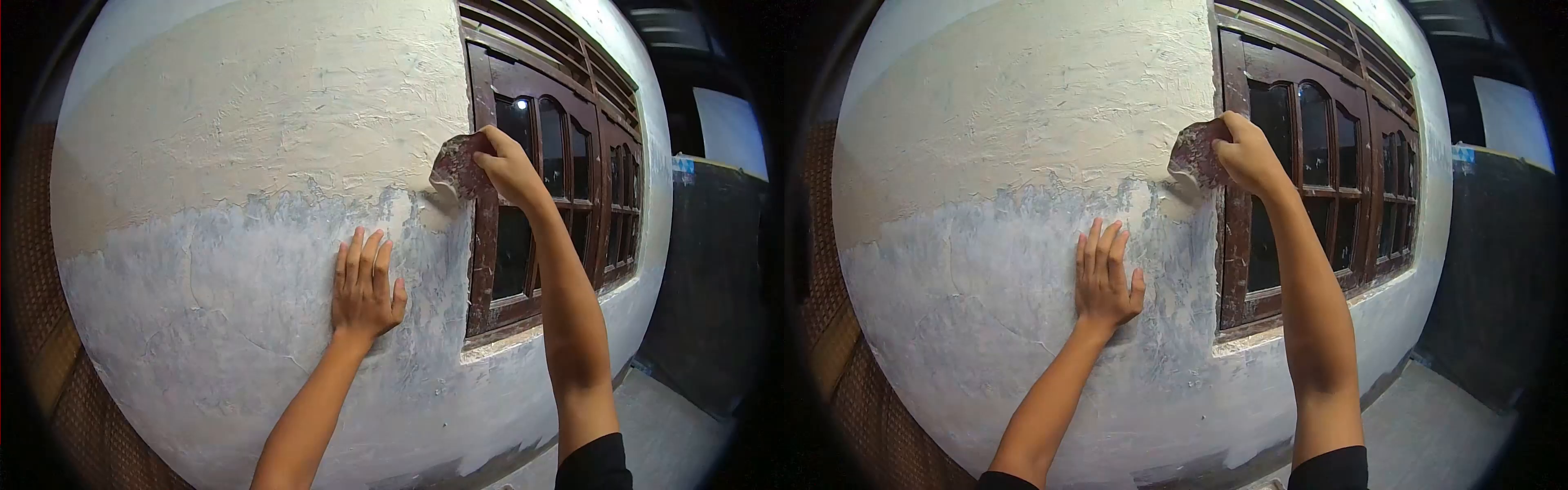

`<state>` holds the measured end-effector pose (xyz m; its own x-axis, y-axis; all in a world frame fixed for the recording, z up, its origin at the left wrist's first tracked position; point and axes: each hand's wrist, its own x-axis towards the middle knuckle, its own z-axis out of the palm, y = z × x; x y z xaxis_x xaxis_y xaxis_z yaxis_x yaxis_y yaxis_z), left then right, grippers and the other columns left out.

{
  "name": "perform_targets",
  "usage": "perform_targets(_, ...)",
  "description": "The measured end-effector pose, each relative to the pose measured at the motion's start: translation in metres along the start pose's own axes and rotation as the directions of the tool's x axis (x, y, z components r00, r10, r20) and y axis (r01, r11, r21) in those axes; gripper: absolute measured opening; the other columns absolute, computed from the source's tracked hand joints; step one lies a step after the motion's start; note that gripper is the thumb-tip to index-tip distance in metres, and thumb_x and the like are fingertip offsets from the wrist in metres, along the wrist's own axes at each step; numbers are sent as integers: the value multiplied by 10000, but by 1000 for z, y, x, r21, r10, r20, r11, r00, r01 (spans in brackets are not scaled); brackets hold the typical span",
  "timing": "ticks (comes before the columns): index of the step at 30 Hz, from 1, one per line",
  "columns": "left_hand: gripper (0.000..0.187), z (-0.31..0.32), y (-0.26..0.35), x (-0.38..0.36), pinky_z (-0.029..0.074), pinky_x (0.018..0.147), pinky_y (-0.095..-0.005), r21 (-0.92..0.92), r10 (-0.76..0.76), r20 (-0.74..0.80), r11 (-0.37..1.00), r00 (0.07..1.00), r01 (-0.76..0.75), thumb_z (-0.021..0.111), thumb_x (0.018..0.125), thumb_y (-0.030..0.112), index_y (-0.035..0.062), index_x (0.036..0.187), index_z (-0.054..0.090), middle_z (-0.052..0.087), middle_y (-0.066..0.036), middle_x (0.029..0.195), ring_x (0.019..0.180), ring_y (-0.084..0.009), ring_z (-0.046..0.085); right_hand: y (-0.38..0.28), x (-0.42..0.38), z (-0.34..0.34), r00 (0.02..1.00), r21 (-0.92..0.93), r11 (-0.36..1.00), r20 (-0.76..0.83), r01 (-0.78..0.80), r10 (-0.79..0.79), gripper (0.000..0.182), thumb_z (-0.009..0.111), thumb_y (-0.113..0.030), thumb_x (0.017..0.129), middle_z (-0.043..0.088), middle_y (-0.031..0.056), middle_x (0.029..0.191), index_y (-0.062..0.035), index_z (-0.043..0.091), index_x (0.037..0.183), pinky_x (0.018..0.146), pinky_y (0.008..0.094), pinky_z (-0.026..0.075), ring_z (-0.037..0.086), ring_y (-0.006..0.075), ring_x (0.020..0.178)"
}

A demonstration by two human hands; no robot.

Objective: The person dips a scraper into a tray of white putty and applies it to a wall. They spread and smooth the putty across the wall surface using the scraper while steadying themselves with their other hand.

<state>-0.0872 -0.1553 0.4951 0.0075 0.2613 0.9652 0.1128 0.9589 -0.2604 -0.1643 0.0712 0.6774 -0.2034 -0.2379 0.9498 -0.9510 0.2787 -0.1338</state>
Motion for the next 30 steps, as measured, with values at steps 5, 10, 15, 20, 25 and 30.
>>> perform_targets(5,574,0,1,0,213,1141,-539,-9,0,-10,1000,1000,0,509,817,256,27,1333,403,433,-159,1401,1376,-383,321,1,-8,8,992,-77,996,119,46,-37,242,563,-53,770,619,206,938,56,573,985,822,375,467,598,324,897)
perform_targets(10,572,0,0,0,208,1144,-539,-18,-4,-6,1000,1000,4,509,815,254,27,1330,404,434,-158,1399,1378,-382,317,5,-3,1,999,-64,998,52,13,-10,242,580,-50,789,613,147,896,46,555,1010,809,333,458,575,236,847)
perform_targets(15,573,-1,0,0,210,1143,-542,-15,1,-9,1000,1000,-1,513,812,250,27,1329,402,430,-158,1401,1379,-383,315,12,-4,5,992,-177,977,70,118,-107,245,586,-52,787,575,120,848,44,550,1009,772,314,447,543,192,821)
perform_targets(20,574,0,0,0,215,1140,-540,-23,-4,-8,1000,1000,4,518,809,245,34,1330,400,428,-155,1404,1380,-381,312,7,-8,-6,992,-30,998,109,-53,56,218,576,-42,798,606,116,870,43,560,999,768,315,457,562,201,821)
perform_targets(25,573,-1,0,0,218,1137,-538,-14,1,-6,1000,1000,-1,519,808,246,34,1328,403,430,-155,1401,1377,-382,315,16,-4,-5,998,-89,995,60,34,-28,211,587,-45,794,564,68,832,24,555,991,728,288,439,507,148,781)
perform_targets(30,582,-1,0,1,218,1136,-538,-13,0,-5,1000,1000,0,520,808,249,28,1332,397,430,-153,1401,1377,-380,315,13,-5,-2,995,-83,997,96,4,4,188,573,-51,801,574,74,845,24,551,972,737,301,444,516,165,787)
